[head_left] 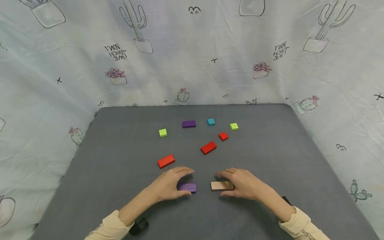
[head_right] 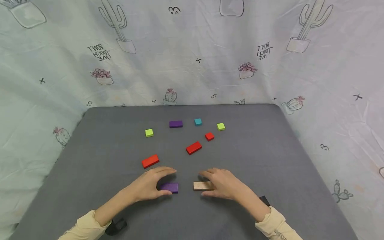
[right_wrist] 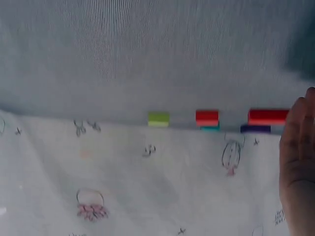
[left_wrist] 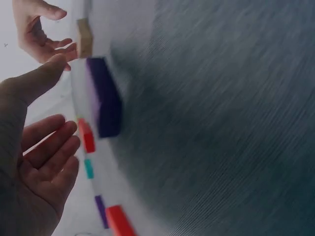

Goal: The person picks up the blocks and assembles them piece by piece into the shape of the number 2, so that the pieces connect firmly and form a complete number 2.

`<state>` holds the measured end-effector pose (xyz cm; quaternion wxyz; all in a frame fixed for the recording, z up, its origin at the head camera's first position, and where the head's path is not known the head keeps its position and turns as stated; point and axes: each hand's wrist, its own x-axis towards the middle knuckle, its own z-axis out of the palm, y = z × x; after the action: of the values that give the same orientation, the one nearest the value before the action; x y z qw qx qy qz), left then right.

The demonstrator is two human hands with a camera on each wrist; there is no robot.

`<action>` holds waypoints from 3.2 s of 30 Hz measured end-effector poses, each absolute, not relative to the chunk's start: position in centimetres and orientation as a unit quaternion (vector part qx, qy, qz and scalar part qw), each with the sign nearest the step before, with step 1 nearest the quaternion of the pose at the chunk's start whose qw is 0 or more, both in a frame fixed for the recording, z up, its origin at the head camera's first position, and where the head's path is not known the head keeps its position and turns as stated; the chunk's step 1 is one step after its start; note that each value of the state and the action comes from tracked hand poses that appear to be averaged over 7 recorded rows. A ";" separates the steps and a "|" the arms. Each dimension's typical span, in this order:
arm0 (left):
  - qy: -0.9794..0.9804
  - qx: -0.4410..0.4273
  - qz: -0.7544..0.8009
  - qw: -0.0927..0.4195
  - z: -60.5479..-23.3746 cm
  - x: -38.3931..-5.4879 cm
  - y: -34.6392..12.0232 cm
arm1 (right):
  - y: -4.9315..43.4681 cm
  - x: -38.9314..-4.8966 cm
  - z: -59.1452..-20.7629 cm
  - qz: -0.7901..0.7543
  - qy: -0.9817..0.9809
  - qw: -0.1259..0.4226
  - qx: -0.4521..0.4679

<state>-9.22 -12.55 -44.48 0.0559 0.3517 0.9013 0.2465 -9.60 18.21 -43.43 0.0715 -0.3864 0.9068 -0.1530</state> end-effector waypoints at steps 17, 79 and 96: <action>0.893 0.373 0.244 0.055 -45.8 -10.0 -12.3 | 18.2 -9.5 -45.9 -0.190 0.887 0.039 -0.420; 0.894 0.330 0.288 0.098 -45.9 -11.9 -15.3 | 15.4 -13.8 -42.8 -0.259 0.872 0.108 -0.400; 0.895 0.330 0.282 0.096 -46.0 -12.5 -15.3 | 9.8 -16.4 -43.7 -0.210 0.872 0.143 -0.420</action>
<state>-12.47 -15.31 -46.00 0.0963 0.3302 0.8955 0.2825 -16.43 9.77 -43.68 0.1425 -0.4196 0.8716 -0.2096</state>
